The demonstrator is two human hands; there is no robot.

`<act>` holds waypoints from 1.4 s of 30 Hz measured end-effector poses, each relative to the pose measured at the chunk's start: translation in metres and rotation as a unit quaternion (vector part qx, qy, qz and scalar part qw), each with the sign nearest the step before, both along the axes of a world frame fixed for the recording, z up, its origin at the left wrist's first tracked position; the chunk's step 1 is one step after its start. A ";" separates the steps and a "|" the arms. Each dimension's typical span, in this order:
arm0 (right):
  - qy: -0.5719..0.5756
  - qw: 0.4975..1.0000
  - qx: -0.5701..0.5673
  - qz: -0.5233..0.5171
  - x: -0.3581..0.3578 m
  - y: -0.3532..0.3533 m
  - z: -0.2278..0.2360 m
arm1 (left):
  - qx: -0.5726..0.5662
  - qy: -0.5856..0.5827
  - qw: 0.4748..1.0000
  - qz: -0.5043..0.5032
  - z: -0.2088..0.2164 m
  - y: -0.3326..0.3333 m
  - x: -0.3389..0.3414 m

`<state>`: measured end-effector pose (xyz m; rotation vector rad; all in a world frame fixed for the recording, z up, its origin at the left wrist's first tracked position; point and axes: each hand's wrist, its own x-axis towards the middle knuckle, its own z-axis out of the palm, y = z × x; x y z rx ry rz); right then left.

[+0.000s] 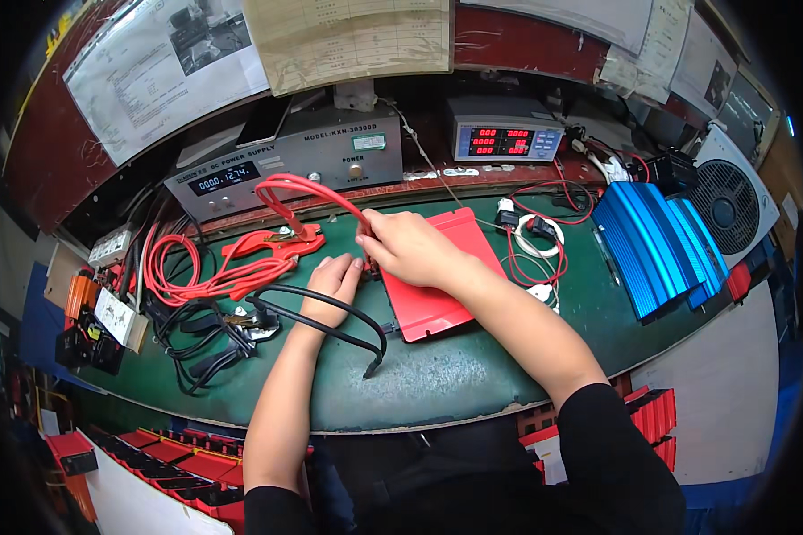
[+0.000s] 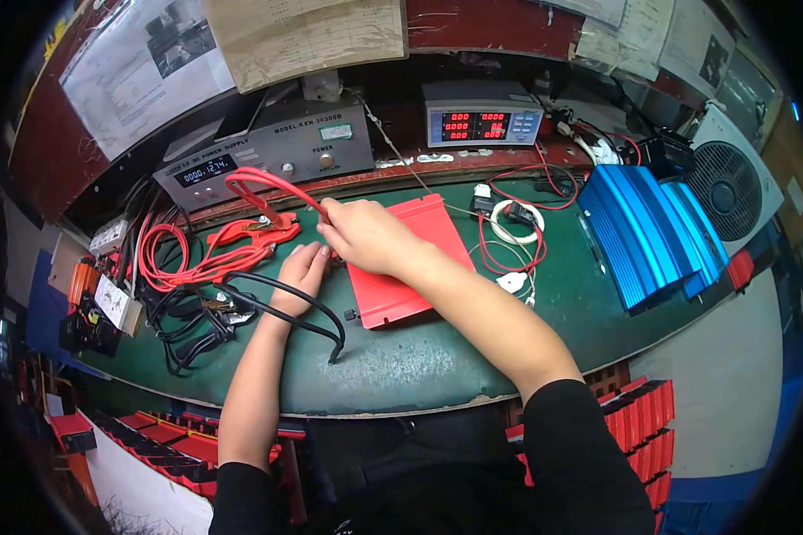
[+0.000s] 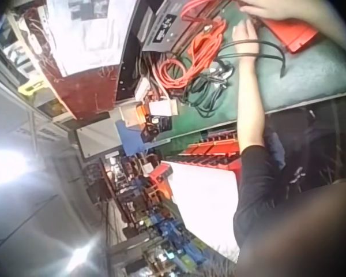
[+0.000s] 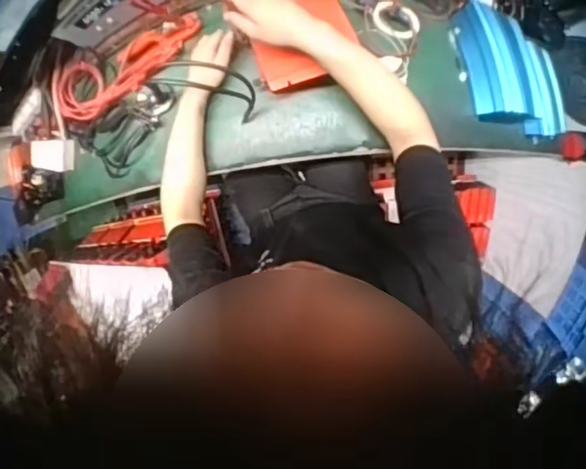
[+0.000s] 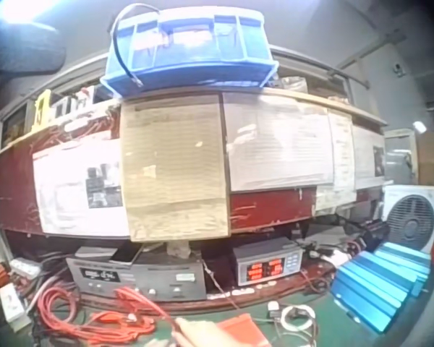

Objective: Connecting power inverters to a test rig, checking readings on multimeters, and sorting the units.

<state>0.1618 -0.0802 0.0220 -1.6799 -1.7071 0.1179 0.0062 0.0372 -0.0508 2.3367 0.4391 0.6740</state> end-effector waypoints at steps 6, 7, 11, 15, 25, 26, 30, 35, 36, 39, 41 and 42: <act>-0.015 0.999 -0.035 -0.006 -0.001 0.000 -0.003 | -0.022 0.008 1.000 -0.008 -0.001 0.000 0.000; -0.022 0.999 -0.025 -0.001 0.000 0.000 -0.001 | -0.020 0.007 1.000 -0.007 -0.001 0.000 0.000; -0.026 1.000 -0.015 -0.009 0.000 0.000 -0.003 | -0.041 0.005 0.999 -0.011 0.001 -0.001 0.000; -0.040 0.999 -0.001 0.001 0.000 0.005 -0.008 | -0.039 0.012 0.999 -0.011 -0.001 0.003 -0.005; 0.010 0.999 -0.015 -0.035 0.004 0.000 -0.009 | -0.044 -0.028 0.998 -0.044 -0.016 0.005 0.010; 0.012 0.998 -0.029 -0.061 0.004 -0.001 -0.007 | 0.290 -0.047 0.952 -0.085 -0.037 0.020 0.011; -0.008 1.000 0.006 -0.026 -0.006 0.026 -0.021 | -0.034 -0.049 0.998 -0.013 -0.008 0.008 -0.010; 0.014 0.999 0.014 -0.040 -0.001 0.023 -0.019 | -0.210 -0.037 0.976 -0.036 -0.027 0.034 -0.006; 0.020 0.999 0.013 -0.047 -0.002 0.021 -0.019 | -0.091 -0.129 0.987 -0.023 -0.045 0.029 0.010; 0.014 0.998 0.002 -0.066 0.006 0.015 -0.021 | -0.030 -0.019 0.997 -0.074 -0.039 0.029 0.010; 0.016 0.998 0.006 -0.062 0.004 0.015 -0.021 | -0.060 -0.100 0.991 -0.070 -0.067 0.050 0.005; 0.014 0.998 0.008 -0.065 0.002 0.018 -0.021 | -0.064 -0.081 0.993 -0.059 -0.079 0.063 -0.002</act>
